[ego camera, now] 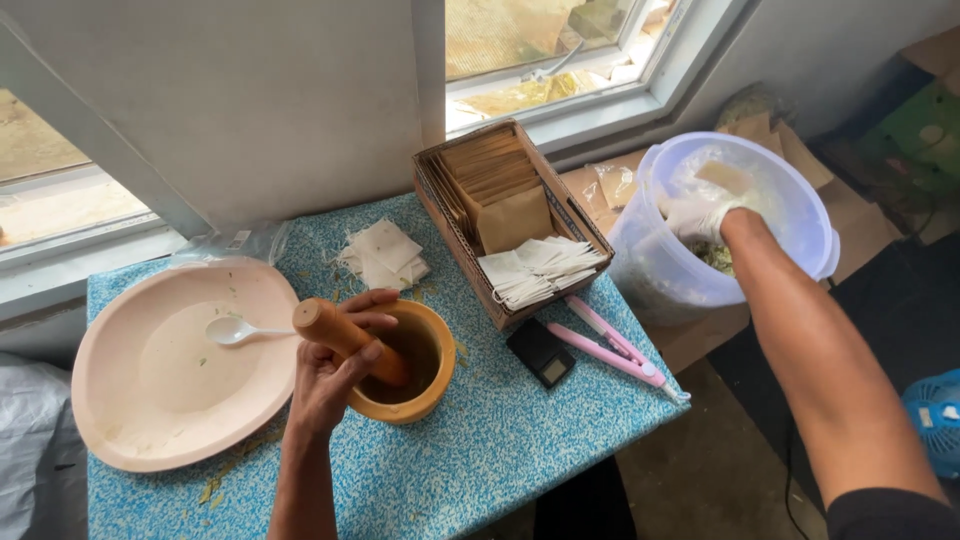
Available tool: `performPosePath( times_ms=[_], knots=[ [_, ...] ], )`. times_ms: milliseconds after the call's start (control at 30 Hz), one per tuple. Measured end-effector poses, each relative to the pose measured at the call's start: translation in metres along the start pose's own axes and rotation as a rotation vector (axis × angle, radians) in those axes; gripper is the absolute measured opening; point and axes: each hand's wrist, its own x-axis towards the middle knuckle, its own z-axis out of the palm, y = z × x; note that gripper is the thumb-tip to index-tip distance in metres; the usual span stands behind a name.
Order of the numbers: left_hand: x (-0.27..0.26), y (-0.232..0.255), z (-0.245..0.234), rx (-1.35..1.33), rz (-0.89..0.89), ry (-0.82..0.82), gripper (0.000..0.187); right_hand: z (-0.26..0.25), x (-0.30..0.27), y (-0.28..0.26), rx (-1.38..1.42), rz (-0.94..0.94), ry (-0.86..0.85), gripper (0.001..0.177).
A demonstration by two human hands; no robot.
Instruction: Grinding dried tea leaves using a wooden mortar and pestle on a small table.
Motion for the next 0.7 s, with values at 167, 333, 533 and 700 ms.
performPosePath(
  times_ms=[167, 333, 533, 700],
  knots=[
    [0.003, -0.002, -0.002, 0.001, 0.007, -0.016, 0.035, -0.021, 0.025, 0.045, -0.190, 0.006, 0.036, 0.100],
    [-0.001, 0.001, -0.002, -0.016, -0.016, -0.004, 0.036, -0.031, 0.024, 0.067, -0.045, 0.009, 0.044, 0.081],
    [-0.003, 0.005, -0.003, 0.035, 0.040, -0.067, 0.026, -0.054, -0.039, 0.007, 0.073, 0.434, -0.142, 0.096],
    [-0.004, 0.006, -0.002, 0.034, -0.002, -0.050, 0.022, -0.042, -0.042, -0.011, 0.193, 0.393, -0.104, 0.125]
  ],
)
